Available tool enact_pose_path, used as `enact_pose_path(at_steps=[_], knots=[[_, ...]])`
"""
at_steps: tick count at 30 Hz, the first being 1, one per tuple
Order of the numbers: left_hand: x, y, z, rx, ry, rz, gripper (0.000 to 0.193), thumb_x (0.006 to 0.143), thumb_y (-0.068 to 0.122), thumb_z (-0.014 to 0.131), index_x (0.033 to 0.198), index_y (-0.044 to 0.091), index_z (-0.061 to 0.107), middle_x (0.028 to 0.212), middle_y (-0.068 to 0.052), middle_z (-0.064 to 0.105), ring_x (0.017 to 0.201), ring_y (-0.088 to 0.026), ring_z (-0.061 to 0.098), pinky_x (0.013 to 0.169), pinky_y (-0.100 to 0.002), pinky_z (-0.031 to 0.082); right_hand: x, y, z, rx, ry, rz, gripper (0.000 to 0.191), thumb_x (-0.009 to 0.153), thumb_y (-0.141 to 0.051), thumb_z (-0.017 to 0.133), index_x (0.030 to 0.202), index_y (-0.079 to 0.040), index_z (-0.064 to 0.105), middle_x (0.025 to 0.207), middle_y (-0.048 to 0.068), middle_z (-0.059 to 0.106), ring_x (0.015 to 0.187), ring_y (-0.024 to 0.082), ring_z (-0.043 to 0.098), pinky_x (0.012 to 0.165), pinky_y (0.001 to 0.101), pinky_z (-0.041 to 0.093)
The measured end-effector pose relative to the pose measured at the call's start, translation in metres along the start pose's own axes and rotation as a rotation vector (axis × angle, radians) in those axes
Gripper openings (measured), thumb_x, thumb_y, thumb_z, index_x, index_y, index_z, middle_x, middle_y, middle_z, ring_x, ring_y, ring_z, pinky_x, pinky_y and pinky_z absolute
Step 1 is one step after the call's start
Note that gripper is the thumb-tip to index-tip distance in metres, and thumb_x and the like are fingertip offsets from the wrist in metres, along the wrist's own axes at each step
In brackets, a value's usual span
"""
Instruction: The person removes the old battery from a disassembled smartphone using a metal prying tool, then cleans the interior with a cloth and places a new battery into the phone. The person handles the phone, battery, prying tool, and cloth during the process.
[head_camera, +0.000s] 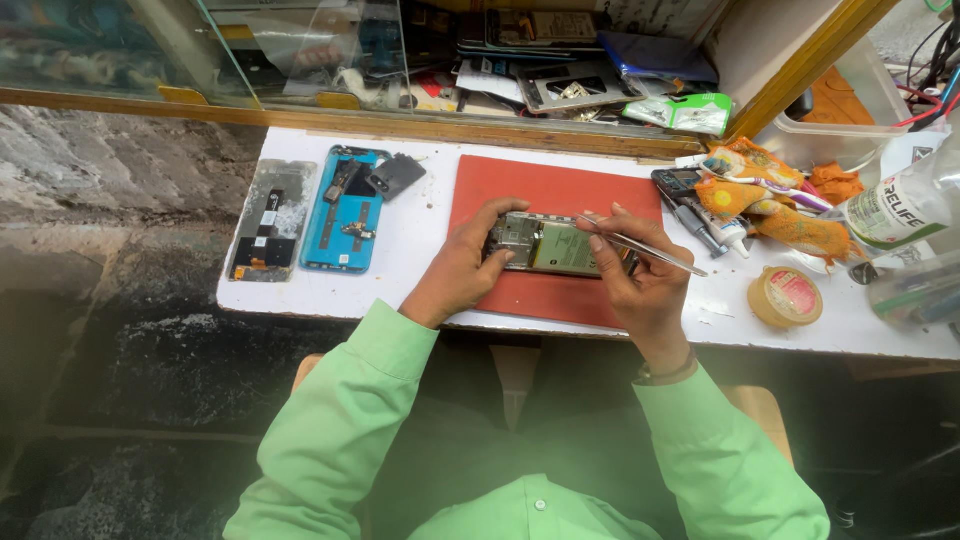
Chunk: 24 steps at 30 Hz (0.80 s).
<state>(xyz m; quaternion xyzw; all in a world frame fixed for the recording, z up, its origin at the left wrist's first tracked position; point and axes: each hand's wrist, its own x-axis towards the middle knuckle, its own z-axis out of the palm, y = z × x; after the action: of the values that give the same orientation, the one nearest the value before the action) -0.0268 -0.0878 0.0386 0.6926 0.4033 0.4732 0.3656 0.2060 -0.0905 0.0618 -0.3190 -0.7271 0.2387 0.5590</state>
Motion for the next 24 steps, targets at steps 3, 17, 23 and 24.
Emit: enact_pose_path(at_steps=[3,17,23,24], knots=[[0.0,-0.002,0.0,0.008,-0.001,0.002,0.056,0.087,-0.008,0.062,0.139,0.012,0.051,0.124,-0.017,0.067,0.117,-0.032,0.067,0.101,-0.04,0.052,-0.001,0.001,0.001,-0.029,0.009,-0.015,0.018,0.1,0.007,0.067,0.117,0.001,0.065,0.112,0.013,0.077,0.117,0.023,0.073,0.126,0.047,0.041],[-0.003,-0.006,-0.001,0.001,-0.038,0.028,0.054,0.088,-0.011,0.062,0.135,0.012,0.052,0.125,-0.015,0.067,0.118,-0.031,0.066,0.1,-0.039,0.054,0.016,-0.026,-0.001,-0.274,-0.111,-0.032,0.016,0.096,0.008,0.069,0.11,0.001,0.066,0.102,0.012,0.076,0.1,0.024,0.078,0.094,0.0373,0.057],[-0.003,-0.006,0.0,-0.008,-0.02,0.048,0.054,0.086,-0.012,0.063,0.134,0.011,0.053,0.124,-0.014,0.067,0.119,-0.031,0.066,0.102,-0.039,0.053,0.058,-0.031,-0.011,-0.348,-0.312,0.052,0.014,0.091,-0.003,0.077,0.102,0.0,0.069,0.092,0.01,0.076,0.087,0.022,0.077,0.079,0.0328,0.06],[-0.003,-0.005,0.0,-0.009,-0.022,0.059,0.054,0.086,-0.013,0.061,0.134,0.011,0.053,0.124,-0.014,0.067,0.12,-0.031,0.066,0.103,-0.039,0.053,0.064,-0.031,-0.014,-0.347,-0.345,0.067,0.015,0.09,-0.005,0.078,0.101,0.0,0.07,0.091,0.01,0.076,0.087,0.021,0.077,0.079,0.0325,0.059]])
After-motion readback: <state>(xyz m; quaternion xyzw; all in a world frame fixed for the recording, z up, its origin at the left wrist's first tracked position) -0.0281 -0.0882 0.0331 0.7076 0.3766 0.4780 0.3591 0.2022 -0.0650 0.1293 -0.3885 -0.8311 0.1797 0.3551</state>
